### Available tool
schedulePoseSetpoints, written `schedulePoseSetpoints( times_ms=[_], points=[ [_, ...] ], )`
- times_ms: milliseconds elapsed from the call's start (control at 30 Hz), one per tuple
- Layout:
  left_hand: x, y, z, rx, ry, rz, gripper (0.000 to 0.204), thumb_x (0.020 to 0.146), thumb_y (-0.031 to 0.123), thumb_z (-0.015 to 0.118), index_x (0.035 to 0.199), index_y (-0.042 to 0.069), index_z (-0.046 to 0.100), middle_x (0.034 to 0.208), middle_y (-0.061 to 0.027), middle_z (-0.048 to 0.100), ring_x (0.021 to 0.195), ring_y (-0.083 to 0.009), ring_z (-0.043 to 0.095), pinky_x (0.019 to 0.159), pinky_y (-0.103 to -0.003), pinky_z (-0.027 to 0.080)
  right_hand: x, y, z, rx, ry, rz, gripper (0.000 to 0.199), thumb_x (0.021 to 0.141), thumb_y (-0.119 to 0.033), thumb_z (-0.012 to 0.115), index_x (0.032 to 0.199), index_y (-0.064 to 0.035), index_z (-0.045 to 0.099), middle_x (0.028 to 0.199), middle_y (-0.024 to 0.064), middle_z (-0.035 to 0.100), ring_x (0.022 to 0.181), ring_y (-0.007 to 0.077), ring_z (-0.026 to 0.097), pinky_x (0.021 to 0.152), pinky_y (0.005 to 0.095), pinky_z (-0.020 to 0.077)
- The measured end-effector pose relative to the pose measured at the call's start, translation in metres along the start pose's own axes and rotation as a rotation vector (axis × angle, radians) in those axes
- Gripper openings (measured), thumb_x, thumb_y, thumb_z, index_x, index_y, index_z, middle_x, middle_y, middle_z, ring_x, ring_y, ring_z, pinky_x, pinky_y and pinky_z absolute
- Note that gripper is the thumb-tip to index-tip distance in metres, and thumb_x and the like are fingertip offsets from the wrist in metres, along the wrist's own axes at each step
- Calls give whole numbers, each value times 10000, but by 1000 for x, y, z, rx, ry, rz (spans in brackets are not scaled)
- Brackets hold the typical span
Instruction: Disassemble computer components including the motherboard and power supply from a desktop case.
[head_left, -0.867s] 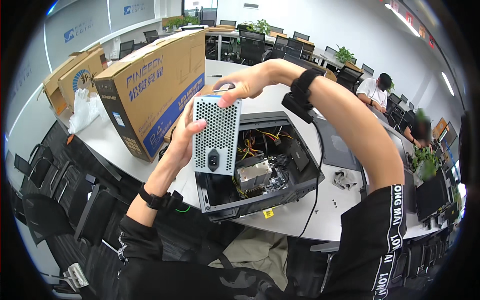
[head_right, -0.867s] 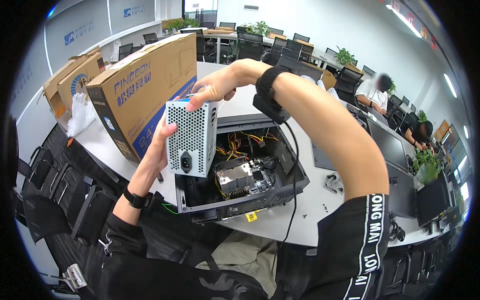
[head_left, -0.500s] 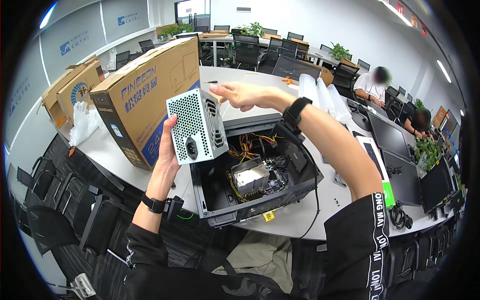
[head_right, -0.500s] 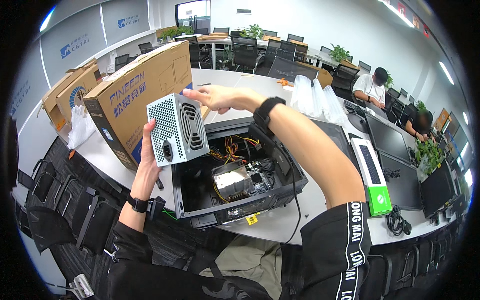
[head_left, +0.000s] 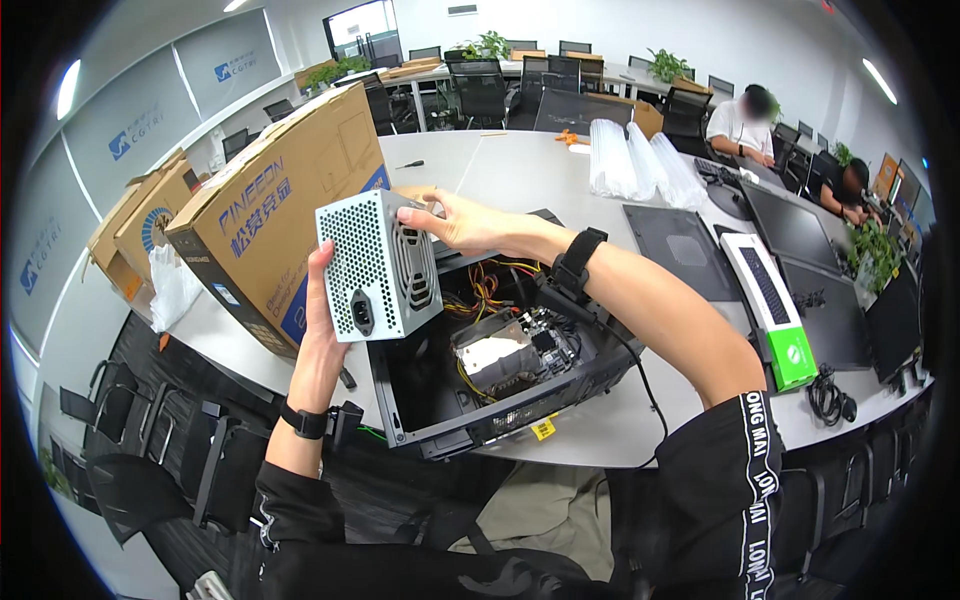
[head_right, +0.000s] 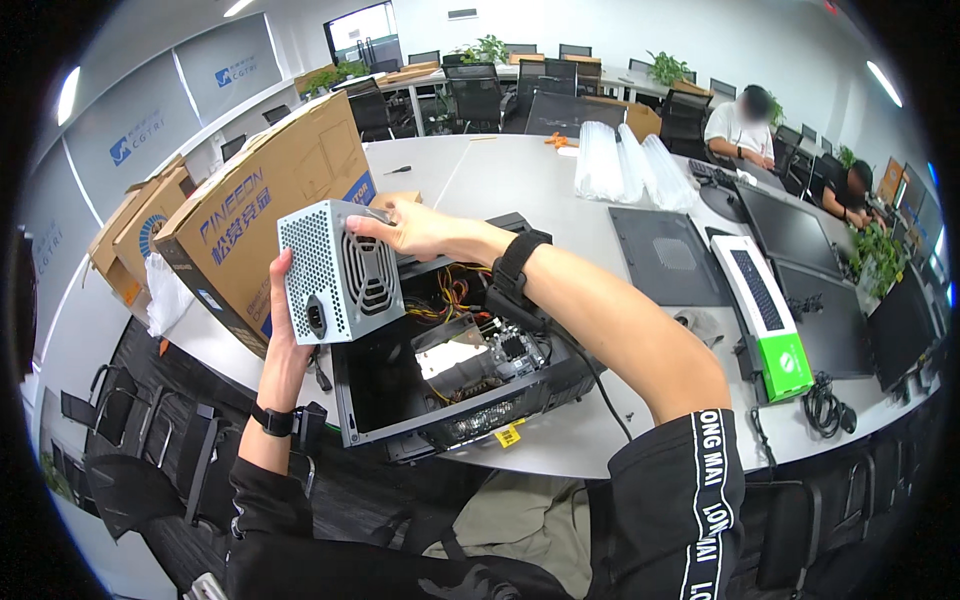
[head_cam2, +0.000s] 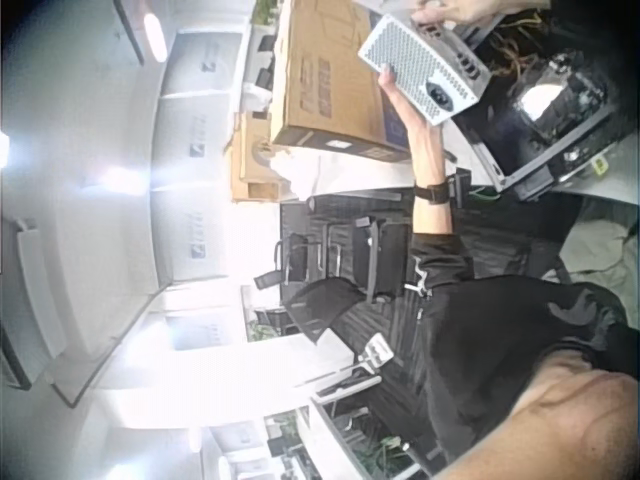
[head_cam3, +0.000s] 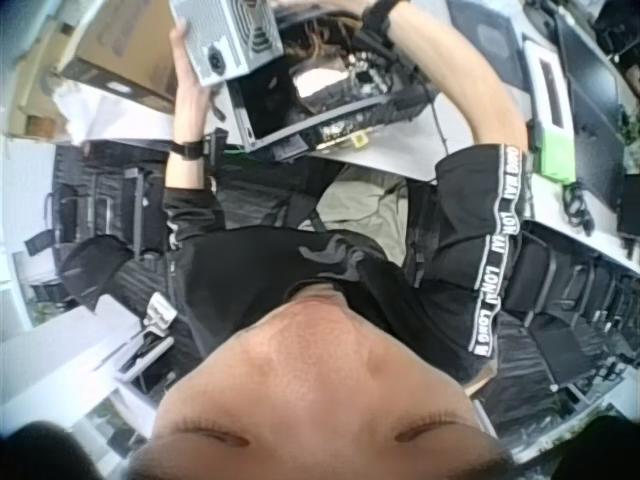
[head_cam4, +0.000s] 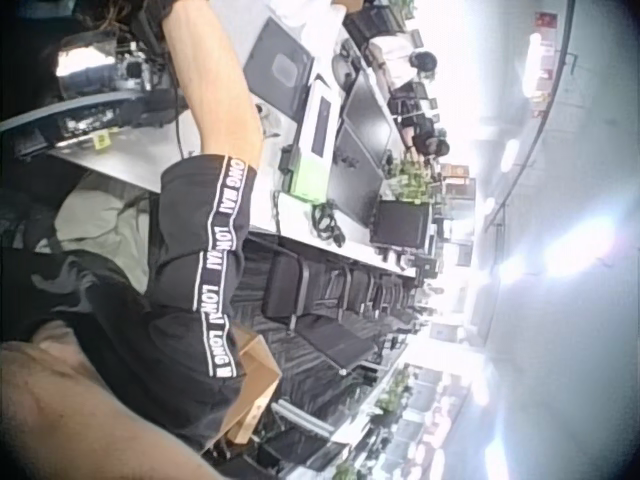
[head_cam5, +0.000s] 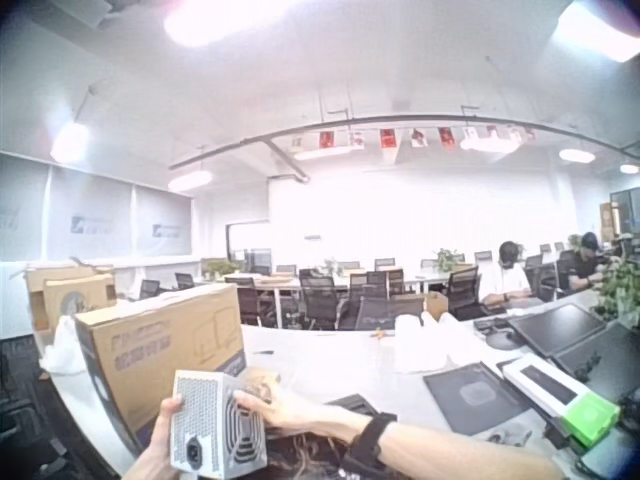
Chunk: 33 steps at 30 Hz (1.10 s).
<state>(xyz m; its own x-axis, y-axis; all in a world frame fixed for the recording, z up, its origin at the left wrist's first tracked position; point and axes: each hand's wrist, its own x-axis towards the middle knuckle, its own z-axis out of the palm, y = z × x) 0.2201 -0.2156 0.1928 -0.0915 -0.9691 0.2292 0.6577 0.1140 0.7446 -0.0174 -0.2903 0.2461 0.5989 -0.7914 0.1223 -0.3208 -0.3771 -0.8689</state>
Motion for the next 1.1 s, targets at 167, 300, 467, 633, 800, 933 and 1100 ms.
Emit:
schedulePoseSetpoints(
  times_ms=[167, 300, 467, 633, 800, 933, 1100],
  points=[
    [-12, -6, -11, 16, 82, 105, 593, 973, 458, 682, 1379, 40, 571, 1223, -86, 716, 1040, -208, 728, 935, -365, 611, -15, 11, 12, 20, 210, -40, 1021, 884, -768, 664, 1397, 103, 517, 1313, 261, 635, 1240, 278, 628, 990, 423, 527],
    [-19, -12, -18, 22, 106, 161, 675, 971, 485, 687, 1447, 32, 531, 1334, -113, 672, 1144, -240, 695, 989, -395, 591, -55, 9, 27, 61, 246, -16, 982, 879, -633, 768, 1411, 140, 479, 1313, 316, 648, 1269, 333, 643, 1079, 401, 485],
    [-25, -15, -25, 73, 101, 173, 706, 961, 488, 711, 1456, 22, 518, 1354, -120, 661, 1178, -256, 679, 1024, -421, 574, -95, 1, 43, 27, 333, -67, 628, 961, -434, 740, 1320, 55, 578, 1094, 165, 721, 910, 199, 691, 835, 343, 555],
    [-25, -14, -34, 133, 98, 176, 701, 983, 521, 662, 1448, 16, 518, 1309, -111, 675, 1116, -235, 701, 973, -392, 602, -167, 3, 44, -152, 295, -294, 303, 980, -223, 707, 1197, -30, 619, 858, 79, 685, 709, 155, 638, 676, 350, 521],
    [-29, -22, -43, 110, 96, 190, 737, 970, 572, 651, 1470, 46, 518, 1355, -111, 652, 1182, -250, 663, 1019, -425, 567, -250, -3, 74, -317, 292, -247, 273, 944, -157, 711, 1164, -44, 595, 942, 121, 639, 754, 303, 689, 648, 426, 546],
    [-28, -24, -48, 161, 248, 237, 741, 958, 597, 648, 1466, 70, 533, 1382, -85, 636, 1239, -262, 617, 1069, -445, 503, -303, -5, 99, -113, 300, -133, 322, 959, -176, 712, 1236, -69, 589, 936, 87, 597, 716, 257, 650, 623, 386, 530],
    [-23, -24, -55, 169, 254, 239, 723, 982, 585, 614, 1462, 53, 522, 1385, -100, 637, 1234, -258, 622, 1072, -428, 500, -380, 6, 128, 26, 340, 27, 394, 973, -203, 717, 1309, -70, 559, 999, 90, 573, 722, 185, 590, 647, 313, 498]
  ],
)
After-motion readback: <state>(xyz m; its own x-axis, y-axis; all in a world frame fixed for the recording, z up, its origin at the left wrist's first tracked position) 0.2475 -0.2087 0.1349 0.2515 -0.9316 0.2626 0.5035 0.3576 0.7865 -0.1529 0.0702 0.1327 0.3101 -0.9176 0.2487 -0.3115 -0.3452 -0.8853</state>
